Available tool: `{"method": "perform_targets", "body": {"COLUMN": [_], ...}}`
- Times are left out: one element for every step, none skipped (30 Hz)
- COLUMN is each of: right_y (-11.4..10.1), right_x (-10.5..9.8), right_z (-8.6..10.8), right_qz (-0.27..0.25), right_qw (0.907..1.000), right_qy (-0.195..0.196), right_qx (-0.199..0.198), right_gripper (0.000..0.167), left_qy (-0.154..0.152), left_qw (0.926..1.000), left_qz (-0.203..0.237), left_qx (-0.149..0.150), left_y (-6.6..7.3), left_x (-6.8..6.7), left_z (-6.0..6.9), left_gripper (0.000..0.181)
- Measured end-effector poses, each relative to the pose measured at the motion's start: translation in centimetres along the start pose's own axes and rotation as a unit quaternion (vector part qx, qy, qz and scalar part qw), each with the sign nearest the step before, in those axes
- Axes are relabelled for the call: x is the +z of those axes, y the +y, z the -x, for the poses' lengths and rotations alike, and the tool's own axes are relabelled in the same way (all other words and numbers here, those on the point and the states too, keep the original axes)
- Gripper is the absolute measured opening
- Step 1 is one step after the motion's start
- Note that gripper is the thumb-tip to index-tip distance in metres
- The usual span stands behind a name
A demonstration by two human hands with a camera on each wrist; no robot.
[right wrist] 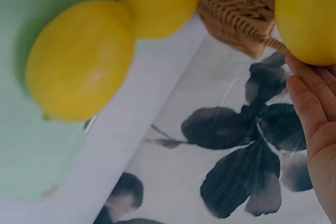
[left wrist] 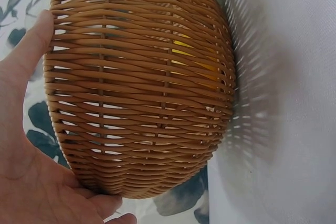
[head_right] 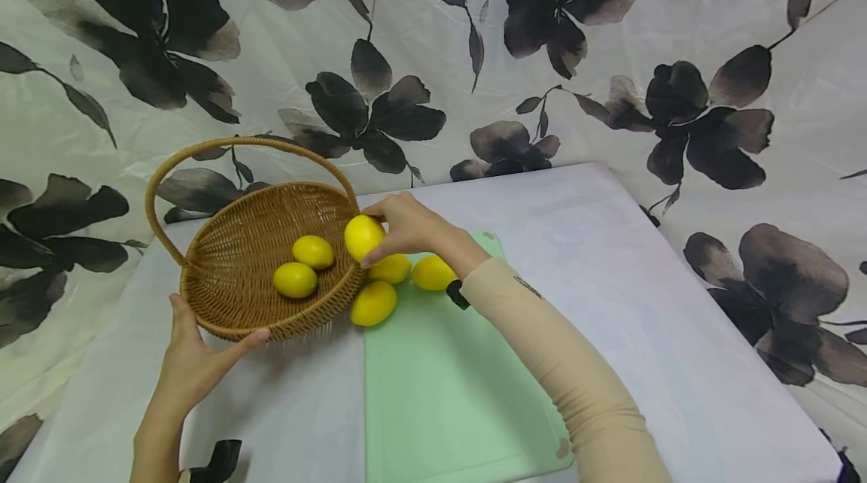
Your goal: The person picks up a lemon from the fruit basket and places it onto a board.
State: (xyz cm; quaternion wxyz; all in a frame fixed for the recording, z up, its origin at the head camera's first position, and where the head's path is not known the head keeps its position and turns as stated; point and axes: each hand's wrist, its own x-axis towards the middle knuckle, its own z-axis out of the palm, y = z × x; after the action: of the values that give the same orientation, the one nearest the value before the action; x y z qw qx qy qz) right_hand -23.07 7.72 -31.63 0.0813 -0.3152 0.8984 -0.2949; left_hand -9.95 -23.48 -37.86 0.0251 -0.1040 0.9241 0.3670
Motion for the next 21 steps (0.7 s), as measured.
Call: {"method": "perform_targets", "body": {"right_y": [0.2, 0.5, 0.7, 0.9, 1.2, 1.4, 1.6, 1.9, 2.1, 2.3, 2.5, 2.7, 2.9, 3.0, 3.2, 3.4, 3.6, 3.7, 3.9, 4.1, 4.4], "right_x": [0.0, 0.0, 0.0, 0.0, 0.0, 0.0, 0.0, 0.1, 0.1, 0.2, 0.2, 0.2, 0.2, 0.2, 0.3, 0.3, 0.4, 0.5, 0.6, 0.8, 1.0], "right_z": [0.2, 0.5, 0.7, 0.9, 1.2, 1.4, 1.7, 2.0, 2.3, 2.6, 2.9, 3.3, 3.6, 4.0, 4.4, 4.9, 5.3, 5.7, 6.1, 6.6, 7.0], "right_qz": [-0.001, -0.001, -0.003, -0.003, -0.005, -0.007, -0.007, -0.007, -0.007, -0.007, -0.008, -0.009, -0.010, -0.011, -0.013, -0.014, -0.013, -0.014, -0.014, -0.014, -0.015], "right_qw": [1.0000, 1.0000, 0.9999, 0.9999, 0.9998, 0.9998, 0.9997, 0.9996, 0.9994, 0.9993, 0.9991, 0.9988, 0.9984, 0.9981, 0.9977, 0.9973, 0.9970, 0.9968, 0.9967, 0.9967, 0.9966], "right_qy": [0.002, 0.004, 0.005, 0.006, 0.008, 0.010, 0.011, 0.012, 0.013, 0.013, 0.013, 0.012, 0.012, 0.012, 0.012, 0.012, 0.012, 0.013, 0.013, 0.013, 0.014], "right_qx": [0.004, 0.007, 0.010, 0.013, 0.015, 0.019, 0.021, 0.025, 0.030, 0.034, 0.040, 0.047, 0.054, 0.060, 0.066, 0.071, 0.075, 0.078, 0.079, 0.079, 0.080], "right_gripper": [0.075, 0.075, 0.075, 0.076, 0.076, 0.077, 0.077, 0.078, 0.079, 0.080, 0.080, 0.081, 0.081, 0.081, 0.081, 0.081, 0.081, 0.082, 0.081, 0.081, 0.082], "left_qy": [0.000, 0.000, -0.001, -0.001, -0.002, -0.002, -0.002, -0.003, -0.003, -0.003, -0.002, -0.002, -0.001, 0.000, 0.000, 0.000, 0.000, -0.001, -0.001, -0.002, -0.002], "left_qw": [1.0000, 1.0000, 1.0000, 1.0000, 1.0000, 1.0000, 1.0000, 1.0000, 1.0000, 1.0000, 1.0000, 1.0000, 1.0000, 1.0000, 1.0000, 1.0000, 1.0000, 1.0000, 1.0000, 1.0000, 1.0000], "left_qz": [0.000, 0.000, 0.000, 0.000, 0.000, 0.000, 0.000, 0.000, 0.000, 0.000, -0.001, -0.002, -0.002, -0.003, -0.002, -0.003, -0.002, -0.001, 0.000, 0.000, 0.000], "left_qx": [0.000, 0.000, 0.000, 0.000, -0.001, -0.002, -0.002, -0.002, -0.002, -0.002, -0.002, -0.001, -0.001, -0.001, -0.001, -0.002, -0.002, -0.002, -0.002, -0.003, -0.003], "left_y": [0.0, 0.0, -0.1, -0.1, -0.1, -0.1, -0.1, -0.1, 0.0, 0.0, 0.0, 0.0, 0.0, 0.1, 0.1, 0.1, 0.1, 0.1, 0.1, 0.0, 0.0], "left_x": [0.0, 0.0, 0.0, 0.0, 0.1, 0.1, 0.1, 0.1, 0.1, 0.2, 0.2, 0.2, 0.2, 0.1, 0.1, 0.1, 0.1, 0.1, 0.1, 0.1, 0.1], "left_z": [0.0, 0.0, 0.0, 0.0, 0.0, 0.0, 0.0, 0.0, 0.0, 0.0, 0.0, 0.0, 0.0, 0.0, 0.0, 0.0, 0.0, 0.0, 0.0, -0.1, -0.1], "left_gripper": [0.137, 0.137, 0.137, 0.137, 0.137, 0.137, 0.137, 0.137, 0.137, 0.137, 0.137, 0.137, 0.137, 0.137, 0.137, 0.137, 0.137, 0.137, 0.137, 0.137, 0.137]}}
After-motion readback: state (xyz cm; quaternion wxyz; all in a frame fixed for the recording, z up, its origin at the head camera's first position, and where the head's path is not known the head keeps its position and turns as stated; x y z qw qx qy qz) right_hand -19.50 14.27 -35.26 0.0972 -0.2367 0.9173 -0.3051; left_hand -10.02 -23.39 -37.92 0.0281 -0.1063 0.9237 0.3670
